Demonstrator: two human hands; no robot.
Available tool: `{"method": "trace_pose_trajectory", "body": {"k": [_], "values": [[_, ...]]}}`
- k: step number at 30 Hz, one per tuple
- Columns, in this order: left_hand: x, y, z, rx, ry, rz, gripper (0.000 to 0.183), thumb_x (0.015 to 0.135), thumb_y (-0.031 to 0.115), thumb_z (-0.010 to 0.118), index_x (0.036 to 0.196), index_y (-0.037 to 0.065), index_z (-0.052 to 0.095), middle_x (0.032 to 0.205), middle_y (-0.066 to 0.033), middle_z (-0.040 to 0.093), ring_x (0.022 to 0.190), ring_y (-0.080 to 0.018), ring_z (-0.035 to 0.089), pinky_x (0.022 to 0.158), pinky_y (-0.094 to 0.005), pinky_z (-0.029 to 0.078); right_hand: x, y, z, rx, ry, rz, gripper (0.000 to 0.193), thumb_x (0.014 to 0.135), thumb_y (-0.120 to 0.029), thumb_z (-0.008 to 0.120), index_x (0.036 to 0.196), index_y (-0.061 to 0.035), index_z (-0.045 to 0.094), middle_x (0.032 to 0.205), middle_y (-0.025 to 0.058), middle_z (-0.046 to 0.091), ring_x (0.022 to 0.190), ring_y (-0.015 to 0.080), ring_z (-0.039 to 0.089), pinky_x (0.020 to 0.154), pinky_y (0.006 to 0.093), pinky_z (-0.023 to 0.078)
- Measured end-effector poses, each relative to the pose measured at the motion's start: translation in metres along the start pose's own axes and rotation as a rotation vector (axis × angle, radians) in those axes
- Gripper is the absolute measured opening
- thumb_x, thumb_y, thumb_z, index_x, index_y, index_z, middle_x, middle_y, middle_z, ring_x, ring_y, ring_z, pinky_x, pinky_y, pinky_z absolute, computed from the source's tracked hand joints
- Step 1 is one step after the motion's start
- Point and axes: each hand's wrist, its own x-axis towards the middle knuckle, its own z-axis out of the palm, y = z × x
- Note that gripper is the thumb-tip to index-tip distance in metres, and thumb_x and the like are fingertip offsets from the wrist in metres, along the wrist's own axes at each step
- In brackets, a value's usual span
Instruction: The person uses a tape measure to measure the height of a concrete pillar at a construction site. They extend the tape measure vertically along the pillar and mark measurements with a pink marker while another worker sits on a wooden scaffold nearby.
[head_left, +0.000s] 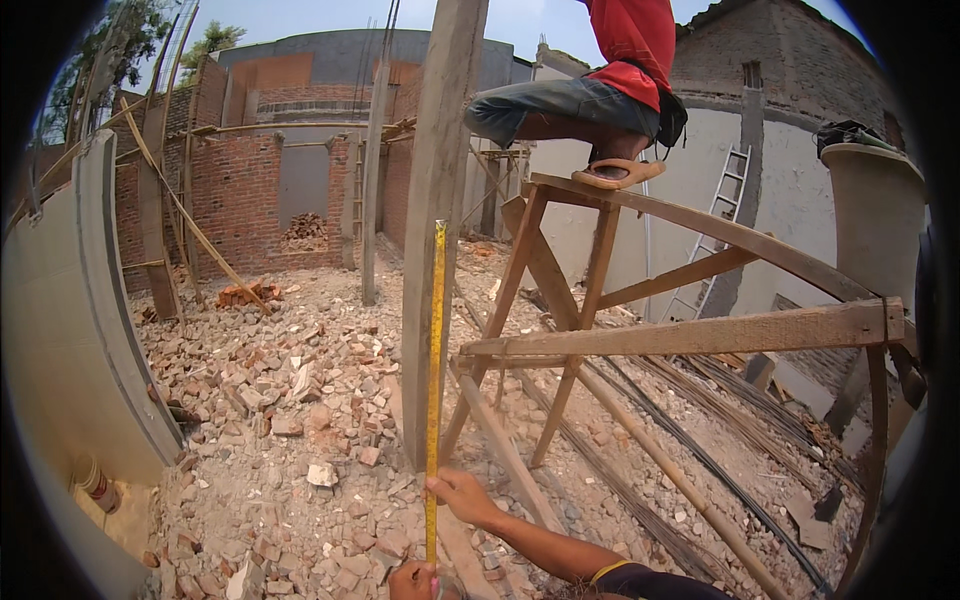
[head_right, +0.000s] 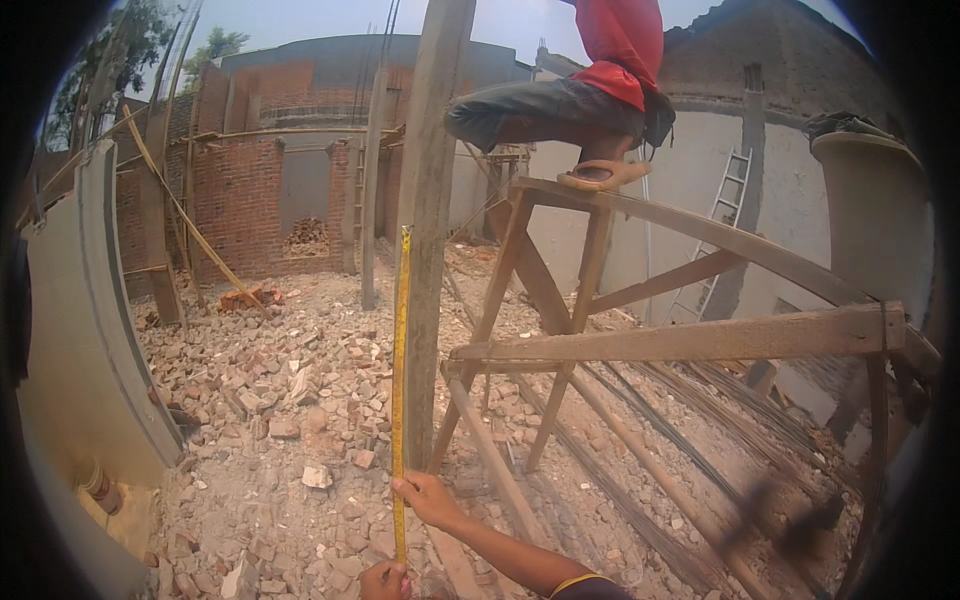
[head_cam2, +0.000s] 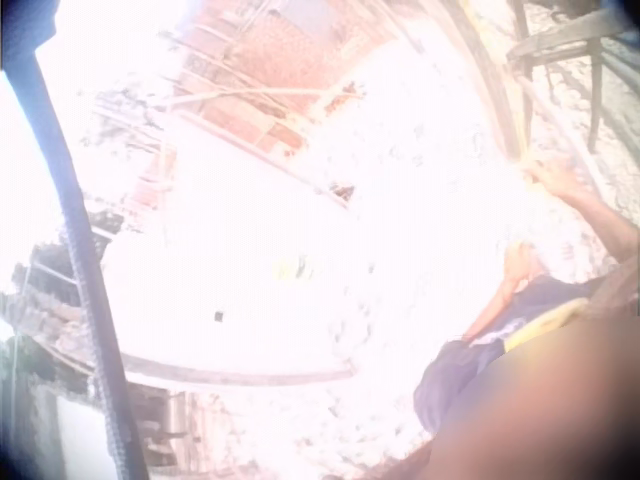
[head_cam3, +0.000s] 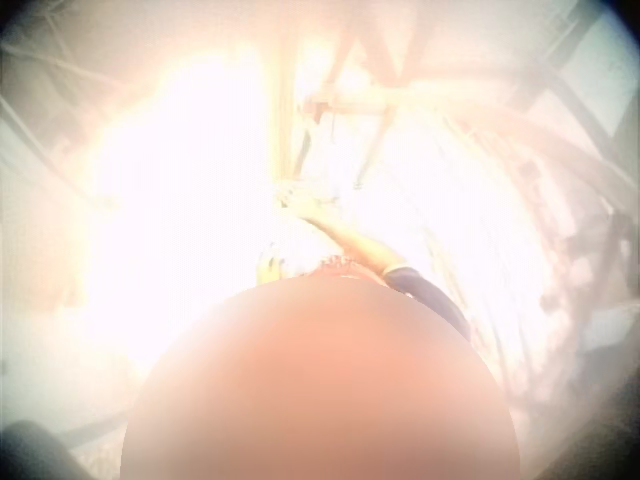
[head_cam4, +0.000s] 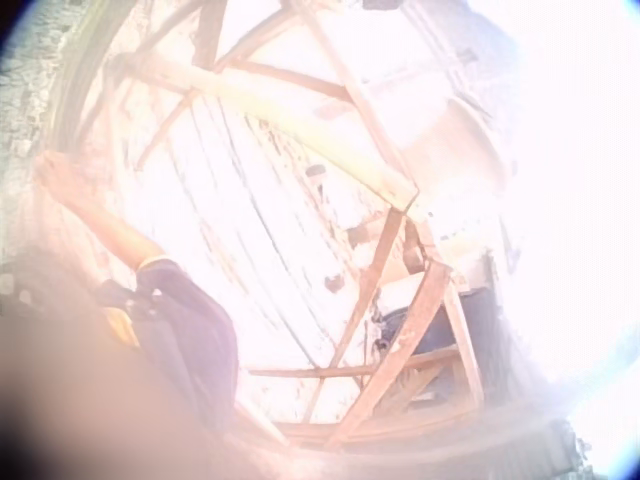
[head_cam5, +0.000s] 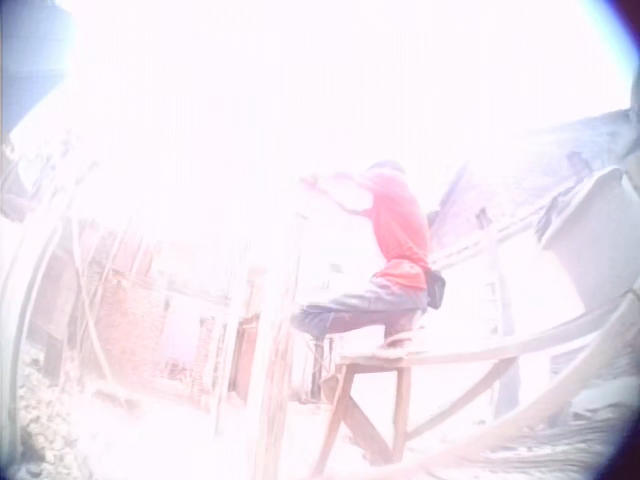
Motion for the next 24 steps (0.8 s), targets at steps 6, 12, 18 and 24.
{"method": "trace_pose_trajectory", "body": {"k": [6, 12, 18, 24], "values": [[0.102, -0.048, 0.032, 0.047, -0.226, -0.16, 0.033, 0.093, 0.026, 0.052, 0.099, -0.002, 0.067, 0.09, -0.021, 0.068, 0.083, -0.0353, 0.062, 0.072, -0.0465, 0.047, 0.086, 0.061, -0.007, 0.027, -0.086, 0.063, 0.034, 0.098, -0.032, 0.057, 0.092, -0.0002, 0.067, 0.082, 0.0038, 0.064, 0.076, 0.0112, 0.057, 0.071, 0.0291, 0.048], [0.205, -0.026, 0.059, 0.003, -0.238, -0.156, 0.032, 0.093, 0.026, 0.052, 0.098, -0.002, 0.067, 0.087, -0.0199, 0.067, 0.079, -0.0331, 0.061, 0.069, -0.0456, 0.047, 0.155, 0.079, -0.067, 0.094, -0.038, 0.175, 0.032, 0.098, -0.029, 0.058, 0.094, 0.0019, 0.067, 0.085, 0.0033, 0.064, 0.078, 0.0107, 0.058, 0.074, 0.029, 0.049], [0.268, -0.002, 0.081, -0.026, -0.304, -0.17, 0.031, 0.093, 0.025, 0.052, 0.098, -0.002, 0.067, 0.085, -0.0189, 0.066, 0.076, -0.031, 0.06, 0.067, -0.0446, 0.046, 0.19, 0.069, -0.127, 0.132, 0.031, -0.042, 0.036, 0.096, -0.034, 0.06, 0.099, 0.0015, 0.067, 0.087, 0.0041, 0.066, 0.08, 0.0126, 0.062, 0.074, 0.0286, 0.049], [0.293, -0.007, 0.079, -0.083, -0.174, -0.099, 0.029, 0.092, 0.024, 0.052, 0.093, 0.0, 0.068, 0.075, -0.0144, 0.062, 0.069, -0.0235, 0.055, 0.062, -0.0407, 0.044, 0.213, 0.066, -0.173, -0.203, 0.179, -0.035, 0.027, 0.093, -0.026, 0.062, 0.1, -0.0003, 0.068, 0.088, 0.0082, 0.069, 0.083, 0.0169, 0.065, 0.077, 0.0325, 0.051]]}}
